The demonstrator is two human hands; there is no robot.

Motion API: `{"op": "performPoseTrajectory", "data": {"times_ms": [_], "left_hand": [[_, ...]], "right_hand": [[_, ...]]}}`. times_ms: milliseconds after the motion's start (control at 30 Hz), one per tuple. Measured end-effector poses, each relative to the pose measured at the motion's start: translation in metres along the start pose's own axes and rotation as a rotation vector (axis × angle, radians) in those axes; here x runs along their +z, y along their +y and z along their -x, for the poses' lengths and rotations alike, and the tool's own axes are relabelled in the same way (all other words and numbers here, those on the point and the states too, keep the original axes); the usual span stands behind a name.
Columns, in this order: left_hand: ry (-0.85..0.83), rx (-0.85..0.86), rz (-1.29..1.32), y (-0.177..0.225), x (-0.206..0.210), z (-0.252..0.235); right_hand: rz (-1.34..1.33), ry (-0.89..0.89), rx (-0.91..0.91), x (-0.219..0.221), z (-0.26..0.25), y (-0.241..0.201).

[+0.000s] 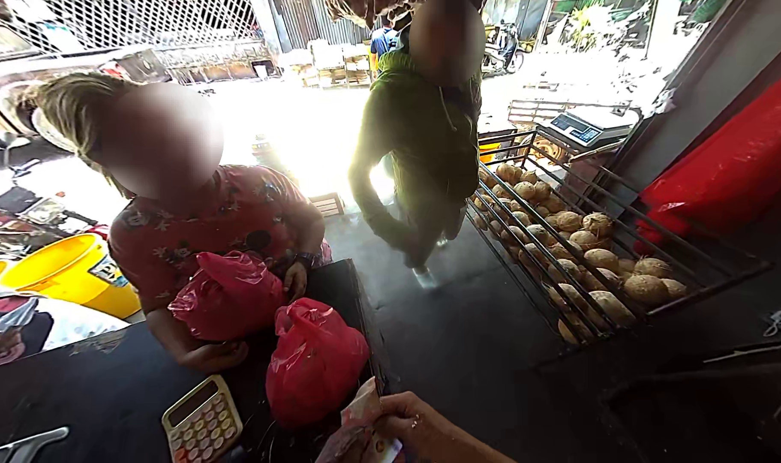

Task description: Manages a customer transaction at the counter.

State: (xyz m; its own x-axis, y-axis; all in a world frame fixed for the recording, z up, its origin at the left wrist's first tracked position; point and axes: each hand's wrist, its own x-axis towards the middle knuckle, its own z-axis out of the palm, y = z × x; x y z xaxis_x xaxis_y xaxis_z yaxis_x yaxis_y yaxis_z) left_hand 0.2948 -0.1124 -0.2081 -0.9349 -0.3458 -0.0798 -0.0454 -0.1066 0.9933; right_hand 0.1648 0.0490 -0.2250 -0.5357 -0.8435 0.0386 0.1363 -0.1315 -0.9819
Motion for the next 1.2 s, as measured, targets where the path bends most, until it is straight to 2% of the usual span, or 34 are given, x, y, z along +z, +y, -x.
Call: {"op": "performPoseTrajectory", "data": {"times_ms": [67,167,500,667,833,900,1000,1067,1133,1200], "left_hand": [[-0.070,0.092,0.000,-0.008,-0.008,-0.003],[-0.060,0.151,-0.045,-0.008,-0.004,-0.006],[-0.068,0.148,0.016,-0.008,-0.007,0.002],[0.065,0.104,0.050,-0.014,-0.018,0.010],[0.254,0.114,-0.014,0.000,-0.050,0.033],[0.225,0.099,-0.007,0.005,-0.063,0.034],[0.016,0.016,-0.036,0.006,-0.055,0.031],[-0.134,0.016,-0.033,0.004,-0.037,0.020],[-0.206,0.070,-0.036,0.006,-0.027,0.007],[-0.136,0.104,0.010,0.011,-0.027,-0.002]], "right_hand": [[-0.150,0.030,-0.001,0.000,0.001,0.005],[-0.325,0.081,0.025,0.002,0.002,0.007],[-0.358,0.084,0.073,0.012,0.012,0.005],[-0.268,0.109,0.093,0.009,0.015,0.005],[-0.033,0.388,0.173,-0.012,0.032,0.012],[0.027,0.395,0.201,-0.014,0.030,0.009],[0.046,0.096,0.249,0.003,0.026,-0.006],[0.003,0.011,0.164,0.017,0.020,-0.008],[-0.100,0.175,0.047,0.020,0.015,-0.006],[-0.189,0.411,0.011,0.006,0.003,-0.015]]}}
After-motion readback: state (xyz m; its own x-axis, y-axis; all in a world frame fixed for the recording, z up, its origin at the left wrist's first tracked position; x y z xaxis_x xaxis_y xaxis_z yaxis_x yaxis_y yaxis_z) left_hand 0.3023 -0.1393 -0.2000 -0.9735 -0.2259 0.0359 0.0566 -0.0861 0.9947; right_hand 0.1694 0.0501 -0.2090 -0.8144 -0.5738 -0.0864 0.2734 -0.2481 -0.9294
